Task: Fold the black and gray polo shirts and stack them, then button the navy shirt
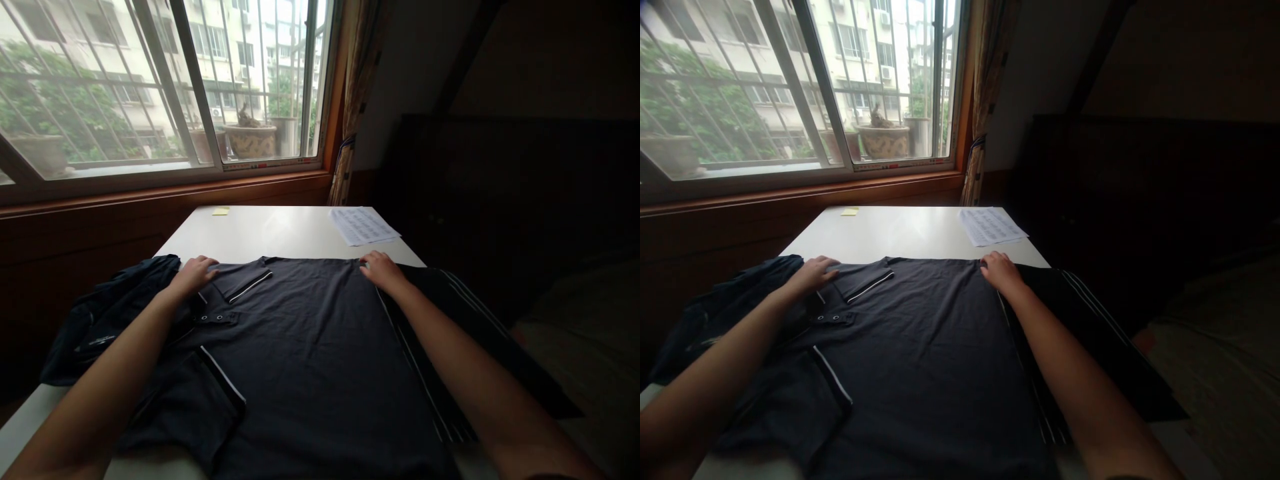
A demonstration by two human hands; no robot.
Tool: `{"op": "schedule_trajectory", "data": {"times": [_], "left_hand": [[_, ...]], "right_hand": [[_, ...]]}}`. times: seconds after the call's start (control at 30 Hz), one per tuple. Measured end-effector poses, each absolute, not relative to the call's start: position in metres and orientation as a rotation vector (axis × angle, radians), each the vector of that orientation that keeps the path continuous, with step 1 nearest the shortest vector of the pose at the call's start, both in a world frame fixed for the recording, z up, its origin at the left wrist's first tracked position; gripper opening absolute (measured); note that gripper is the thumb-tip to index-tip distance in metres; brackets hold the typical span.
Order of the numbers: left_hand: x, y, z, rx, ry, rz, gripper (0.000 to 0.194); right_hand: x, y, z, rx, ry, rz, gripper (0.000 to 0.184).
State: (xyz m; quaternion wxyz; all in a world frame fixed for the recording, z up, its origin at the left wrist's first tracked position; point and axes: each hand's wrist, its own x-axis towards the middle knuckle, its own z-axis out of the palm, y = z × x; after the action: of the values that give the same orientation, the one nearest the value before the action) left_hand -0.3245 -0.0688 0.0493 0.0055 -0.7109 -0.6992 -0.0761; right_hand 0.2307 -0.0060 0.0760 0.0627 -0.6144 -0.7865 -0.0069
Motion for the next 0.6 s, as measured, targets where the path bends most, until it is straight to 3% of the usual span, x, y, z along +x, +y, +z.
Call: {"op": "schedule_trajectory", "data": {"times": [0.23, 0.47, 0.6], "left_hand": [[-0.333, -0.037, 0.021, -2.126, -2.331, -0.186, 0.052], [-0.351, -0.029, 0.012, -2.059, -2.419, -0.196, 0.048], [-0.355, -0.025, 0.008, -2.039, -2.42, -0.227, 0.041]], "right_hand": [[0.232, 0.05, 0.05, -2.121, -2.266, 0.114, 0.05], [0.236, 0.072, 0.044, -2.174, -2.147, 0.296, 0.025], [0.241, 0.077, 0.052, -2.011, -2.111, 0.459, 0.023]]}}
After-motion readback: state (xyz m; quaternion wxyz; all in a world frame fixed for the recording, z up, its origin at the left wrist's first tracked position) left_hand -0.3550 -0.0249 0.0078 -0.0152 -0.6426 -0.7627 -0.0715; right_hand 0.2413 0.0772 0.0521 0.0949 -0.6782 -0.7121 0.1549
